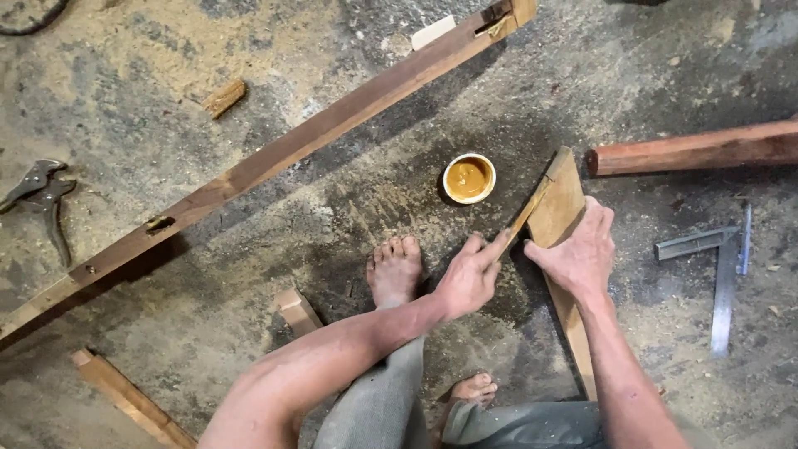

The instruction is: The person mixes wood glue in a small container and applies it to the joints of wooden frame components using a small stick.

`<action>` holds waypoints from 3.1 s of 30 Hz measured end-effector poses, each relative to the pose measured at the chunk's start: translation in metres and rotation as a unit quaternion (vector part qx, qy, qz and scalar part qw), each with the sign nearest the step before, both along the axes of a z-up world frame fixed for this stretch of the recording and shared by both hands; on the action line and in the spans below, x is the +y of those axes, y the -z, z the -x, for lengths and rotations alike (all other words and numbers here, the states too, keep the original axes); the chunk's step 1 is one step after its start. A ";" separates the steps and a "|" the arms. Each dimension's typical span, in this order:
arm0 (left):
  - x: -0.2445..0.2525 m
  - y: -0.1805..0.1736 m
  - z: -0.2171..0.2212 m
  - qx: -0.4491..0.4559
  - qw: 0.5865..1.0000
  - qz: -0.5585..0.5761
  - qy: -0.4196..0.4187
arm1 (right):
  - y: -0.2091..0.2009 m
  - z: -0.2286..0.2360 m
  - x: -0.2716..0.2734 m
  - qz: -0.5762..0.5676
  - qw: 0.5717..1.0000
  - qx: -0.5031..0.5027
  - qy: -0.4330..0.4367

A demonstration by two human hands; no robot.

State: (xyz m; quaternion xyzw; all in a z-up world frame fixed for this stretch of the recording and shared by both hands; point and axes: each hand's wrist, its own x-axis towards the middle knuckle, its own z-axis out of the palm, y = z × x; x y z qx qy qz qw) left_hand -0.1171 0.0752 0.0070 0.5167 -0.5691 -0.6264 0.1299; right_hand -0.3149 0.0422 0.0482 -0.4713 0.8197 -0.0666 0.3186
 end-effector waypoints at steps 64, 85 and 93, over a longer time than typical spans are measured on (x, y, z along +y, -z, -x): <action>-0.169 -0.060 -0.061 -0.210 0.848 0.414 0.254 | 0.058 -0.112 -0.043 0.249 0.963 -0.102 -0.014; -0.113 -0.037 -0.113 -0.055 0.967 -0.143 -0.205 | 0.056 -0.115 -0.044 0.168 0.964 -0.170 0.118; -0.109 -0.017 -0.111 -0.021 0.955 -0.206 -0.213 | -0.018 -0.098 -0.034 0.074 0.968 -0.221 0.095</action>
